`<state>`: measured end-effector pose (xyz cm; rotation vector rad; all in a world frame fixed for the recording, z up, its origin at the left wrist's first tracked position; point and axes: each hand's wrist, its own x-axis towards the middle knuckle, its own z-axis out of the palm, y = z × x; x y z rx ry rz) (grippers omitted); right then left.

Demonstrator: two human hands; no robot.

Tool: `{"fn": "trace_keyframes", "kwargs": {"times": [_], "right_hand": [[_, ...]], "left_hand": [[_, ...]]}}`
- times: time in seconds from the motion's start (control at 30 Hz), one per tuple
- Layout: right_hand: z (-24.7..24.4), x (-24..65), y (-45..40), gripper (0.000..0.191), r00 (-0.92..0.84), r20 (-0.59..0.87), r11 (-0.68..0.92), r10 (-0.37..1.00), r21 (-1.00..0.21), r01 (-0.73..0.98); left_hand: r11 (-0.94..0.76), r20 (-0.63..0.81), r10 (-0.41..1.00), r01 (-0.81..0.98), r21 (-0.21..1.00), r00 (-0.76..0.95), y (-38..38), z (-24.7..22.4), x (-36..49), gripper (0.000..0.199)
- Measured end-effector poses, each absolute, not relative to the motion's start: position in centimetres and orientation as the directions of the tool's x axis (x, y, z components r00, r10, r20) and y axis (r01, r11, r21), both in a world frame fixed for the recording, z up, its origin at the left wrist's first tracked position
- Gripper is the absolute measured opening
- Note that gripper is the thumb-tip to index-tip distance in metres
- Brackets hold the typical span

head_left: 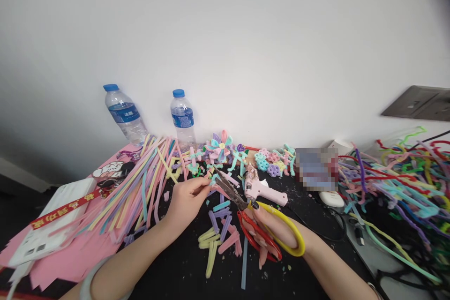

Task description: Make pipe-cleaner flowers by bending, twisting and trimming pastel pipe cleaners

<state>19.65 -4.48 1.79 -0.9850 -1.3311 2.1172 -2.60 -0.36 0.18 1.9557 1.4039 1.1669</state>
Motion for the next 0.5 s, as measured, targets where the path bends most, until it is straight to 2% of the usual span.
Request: {"fn": "trace_keyframes", "kwargs": {"times": [0.13, 0.5], "right_hand": [[1.86, 19.46, -4.53, 0.052, -0.574, -0.392, -0.423, 0.719, -0.902, 0.086], [2.00, 18.99, -4.77, 0.053, -0.519, -0.352, -0.276, 0.779, -0.936, 0.221]], "left_hand": [[-0.379, 0.382, 0.917, 0.543, 0.749, 0.112, -0.32, 0.19, -2.60, 0.018], [-0.382, 0.392, 0.916, 0.493, 0.781, 0.089, -0.55, 0.57, -2.48, 0.021]]}}
